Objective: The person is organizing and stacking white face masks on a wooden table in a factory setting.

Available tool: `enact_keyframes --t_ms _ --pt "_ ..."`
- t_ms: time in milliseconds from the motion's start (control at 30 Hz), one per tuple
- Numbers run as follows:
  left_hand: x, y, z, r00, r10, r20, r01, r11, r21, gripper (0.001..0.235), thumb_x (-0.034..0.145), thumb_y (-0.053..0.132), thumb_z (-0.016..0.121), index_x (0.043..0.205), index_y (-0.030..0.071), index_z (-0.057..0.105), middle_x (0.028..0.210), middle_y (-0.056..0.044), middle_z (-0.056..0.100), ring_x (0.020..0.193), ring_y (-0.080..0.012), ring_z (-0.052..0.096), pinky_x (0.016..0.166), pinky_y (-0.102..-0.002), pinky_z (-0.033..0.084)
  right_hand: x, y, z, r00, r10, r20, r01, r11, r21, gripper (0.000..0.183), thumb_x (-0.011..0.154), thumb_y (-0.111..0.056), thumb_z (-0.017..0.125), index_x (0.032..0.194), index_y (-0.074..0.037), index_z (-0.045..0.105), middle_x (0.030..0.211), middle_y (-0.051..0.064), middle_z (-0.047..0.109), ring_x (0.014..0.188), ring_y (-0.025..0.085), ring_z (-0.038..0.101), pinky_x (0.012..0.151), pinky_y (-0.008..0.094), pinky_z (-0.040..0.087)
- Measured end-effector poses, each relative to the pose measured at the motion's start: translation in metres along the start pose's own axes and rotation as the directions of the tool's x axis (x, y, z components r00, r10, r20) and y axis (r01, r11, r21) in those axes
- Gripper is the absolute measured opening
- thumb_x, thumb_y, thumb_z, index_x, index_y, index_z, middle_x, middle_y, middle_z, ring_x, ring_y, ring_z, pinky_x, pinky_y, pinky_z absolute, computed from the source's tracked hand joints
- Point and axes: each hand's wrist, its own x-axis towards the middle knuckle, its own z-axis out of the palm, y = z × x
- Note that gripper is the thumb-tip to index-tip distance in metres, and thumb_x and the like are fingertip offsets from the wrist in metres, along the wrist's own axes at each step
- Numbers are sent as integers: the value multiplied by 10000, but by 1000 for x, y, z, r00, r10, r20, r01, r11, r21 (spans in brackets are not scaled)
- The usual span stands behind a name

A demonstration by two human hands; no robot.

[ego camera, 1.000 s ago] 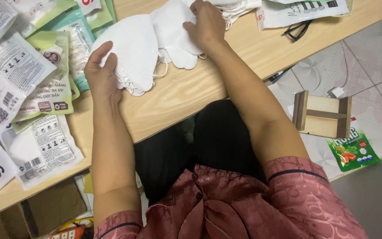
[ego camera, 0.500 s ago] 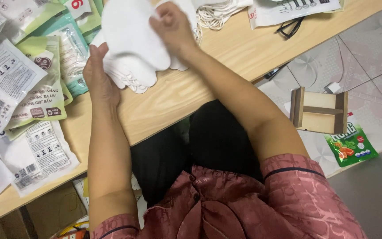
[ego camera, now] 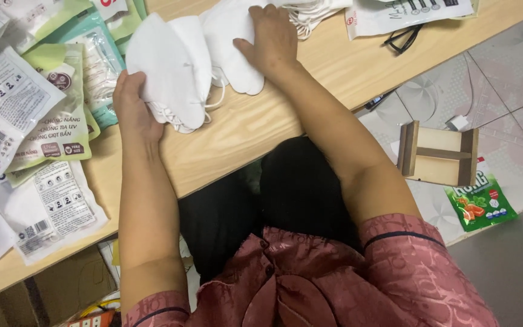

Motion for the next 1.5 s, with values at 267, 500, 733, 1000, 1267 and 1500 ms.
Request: enact_keyframes --t_ms 267,500,733,1000,1267,1500 --pt "8 -21 -15 942 251 223 -314 896 315 134 821 72 629 922 155 599 849 -25 622 740 -130 569 646 -265 492 6 22 24 929 -23 -368 128 956 264 238 856 -195 775 963 -94 589 881 49 670 892 312 603 609 482 492" --pt "7 -23 -8 878 348 329 -475 724 501 342 908 24 567 1199 101 730 1268 -46 718 1196 -167 663 1042 -277 528 16 32 14 903 355 -241 83 406 910 247 904 -221 768 1074 -50 716 1049 117 759 954 207 718 824 339 601" --pt "2 -24 10 941 291 175 -339 827 449 210 884 243 772 1023 92 815 1060 -1 782 1010 -98 714 919 -226 579 6 6 -3 987 144 -76 83 -41 996 64 989 -125 674 1025 -120 622 961 54 710 838 131 656 751 301 576" --pt "-14 -26 45 964 131 231 -230 850 475 496 771 376 835 1149 61 773 1250 -57 723 1133 -131 685 993 -257 559 -8 -9 -12 999 8 49 -49 111 993 198 1006 -247 651 1153 -137 577 1044 50 702 855 110 645 735 267 564" --pt "5 -35 35 911 215 351 -364 821 441 159 903 222 740 959 81 786 995 10 699 915 -100 647 793 -259 555 -8 -10 -9 987 35 -159 134 378 916 255 973 -255 700 1161 -87 661 1104 22 715 1009 134 664 878 277 559" --pt "2 -34 35 859 293 421 -489 714 501 188 913 246 761 770 135 709 912 30 634 886 -93 609 853 -239 486 -2 -2 -5 888 42 -457 360 554 751 156 937 -141 803 1064 -60 763 1088 95 645 860 165 649 712 248 552"
